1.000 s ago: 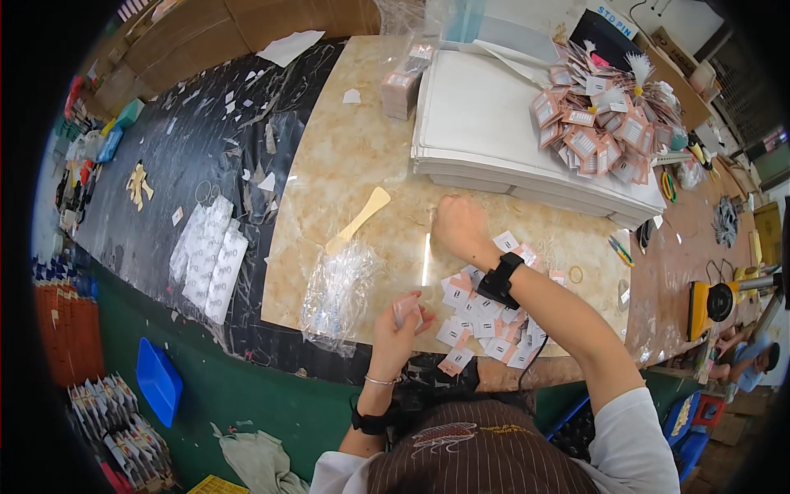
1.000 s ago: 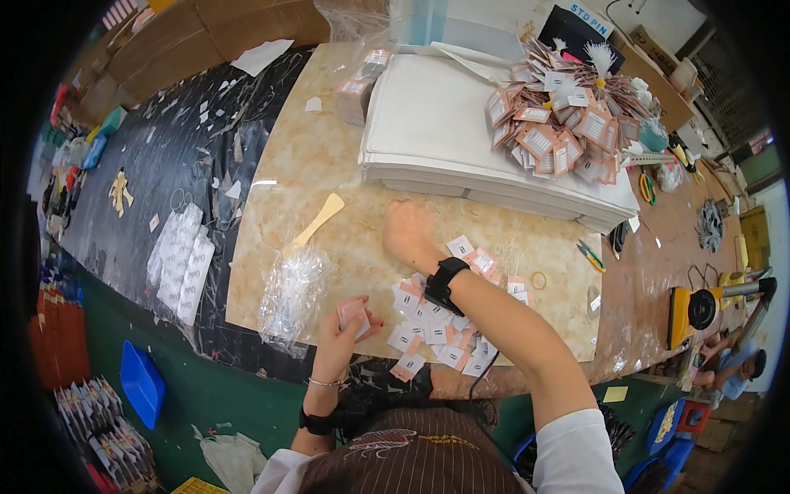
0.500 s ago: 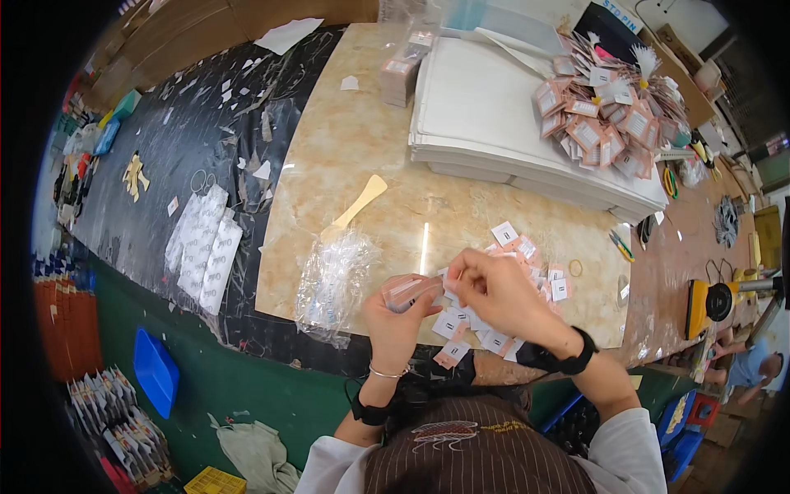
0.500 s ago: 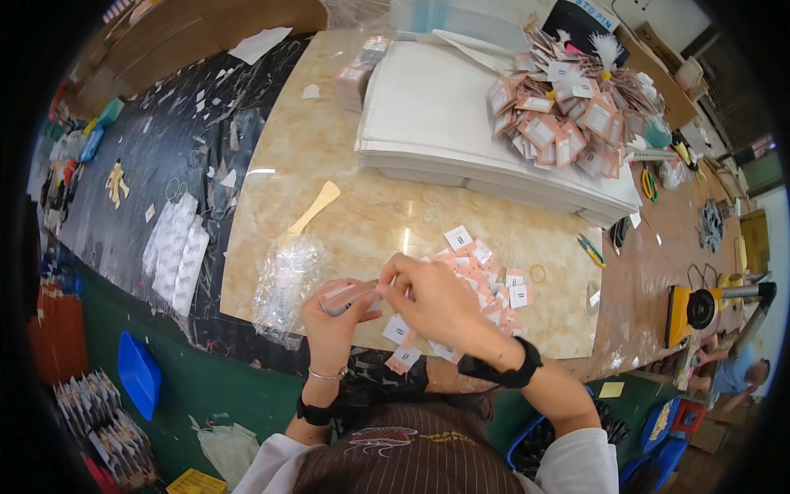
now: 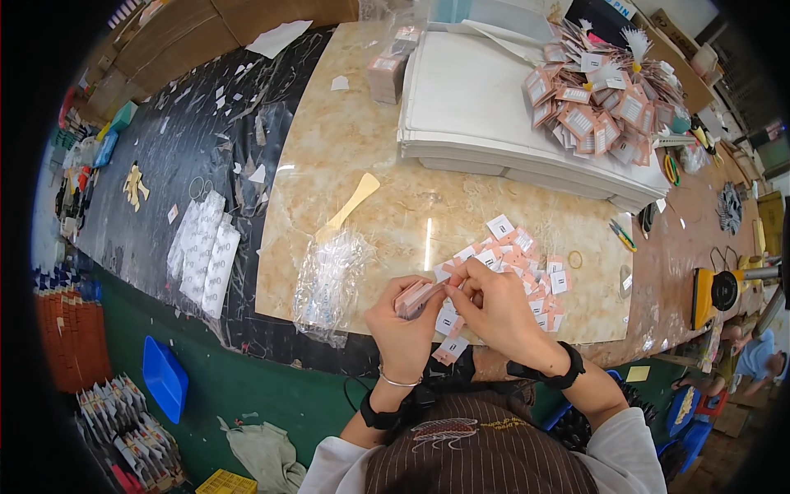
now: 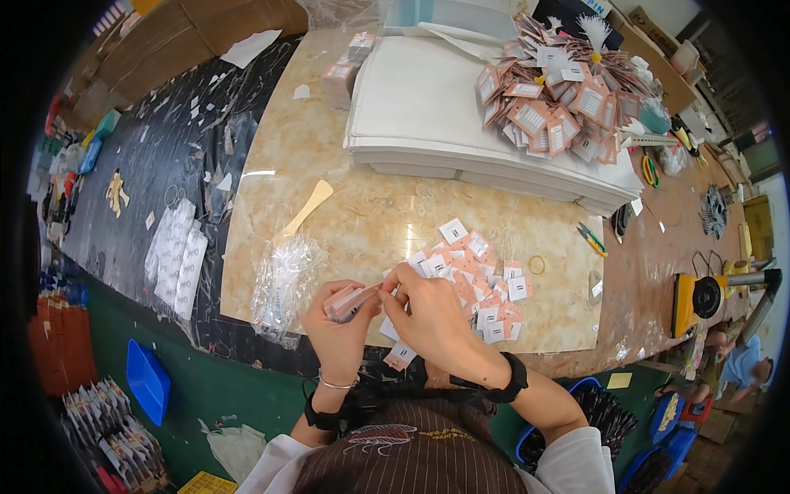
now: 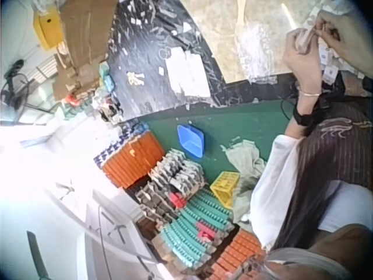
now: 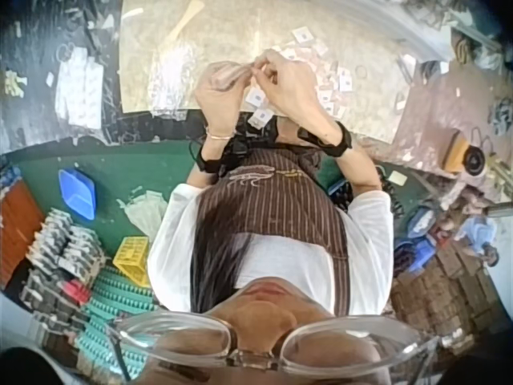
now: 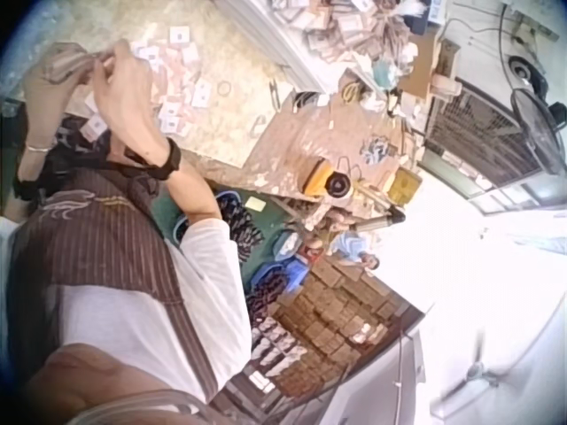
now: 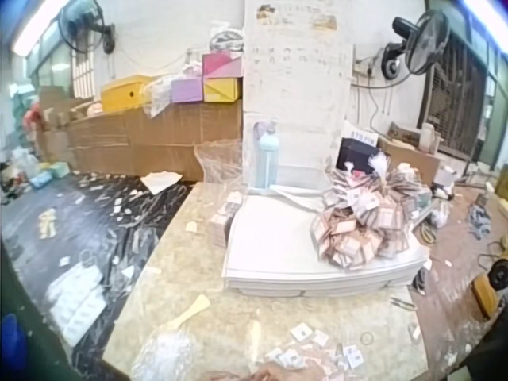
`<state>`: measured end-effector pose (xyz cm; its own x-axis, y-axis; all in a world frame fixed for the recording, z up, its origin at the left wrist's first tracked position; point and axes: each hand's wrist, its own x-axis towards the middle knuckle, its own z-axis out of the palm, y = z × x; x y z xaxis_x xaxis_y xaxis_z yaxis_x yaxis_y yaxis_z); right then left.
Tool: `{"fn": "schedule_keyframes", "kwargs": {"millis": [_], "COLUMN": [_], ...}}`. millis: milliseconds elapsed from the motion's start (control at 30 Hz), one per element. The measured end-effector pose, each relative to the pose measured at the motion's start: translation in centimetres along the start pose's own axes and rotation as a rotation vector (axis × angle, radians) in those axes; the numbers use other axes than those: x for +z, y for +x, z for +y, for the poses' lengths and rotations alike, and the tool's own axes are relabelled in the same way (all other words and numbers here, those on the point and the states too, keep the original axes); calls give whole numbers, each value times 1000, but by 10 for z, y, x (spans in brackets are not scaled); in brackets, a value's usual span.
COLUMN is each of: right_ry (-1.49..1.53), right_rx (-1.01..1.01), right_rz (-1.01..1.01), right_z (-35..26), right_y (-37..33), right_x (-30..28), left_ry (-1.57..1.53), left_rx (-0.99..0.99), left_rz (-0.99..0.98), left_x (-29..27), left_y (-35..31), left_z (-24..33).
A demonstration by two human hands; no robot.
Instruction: Sorting through small printed tags and bundling them together with a rubber band.
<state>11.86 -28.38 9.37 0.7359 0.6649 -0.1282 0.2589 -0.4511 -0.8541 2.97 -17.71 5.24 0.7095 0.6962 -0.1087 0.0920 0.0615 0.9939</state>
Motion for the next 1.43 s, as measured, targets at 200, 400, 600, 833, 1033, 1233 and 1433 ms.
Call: {"fn": "schedule_keyframes", "kwargs": {"millis": [200, 400, 600, 833, 1033, 1233, 1433], "right_ry": [188, 705, 276, 71, -723, -626, -638], "right_rx": [98, 288, 299, 439, -32, -138, -120], "right_rz": [14, -120, -33, -94, 345, -41, -68], "right_z": [-1, 23, 43, 102, 63, 27, 68], "right_y": [0, 3, 19, 59, 95, 152, 171], "right_x": [0, -7, -35, -74, -53, 41, 86], "left_ry": [15, 110, 265, -188, -145, -248, -322], "left_rx": [25, 125, 96, -454, -536, -483, -411], "left_rz": [-25, -171, -326, -407, -335, -269, -175], "left_x": [-1, -4, -6, -9, -35, -60, -65], "left_y": [-2, -1, -2, 5, 9, 9, 5], "left_z": [2, -6, -14, -67, -66, -52, -40]}}
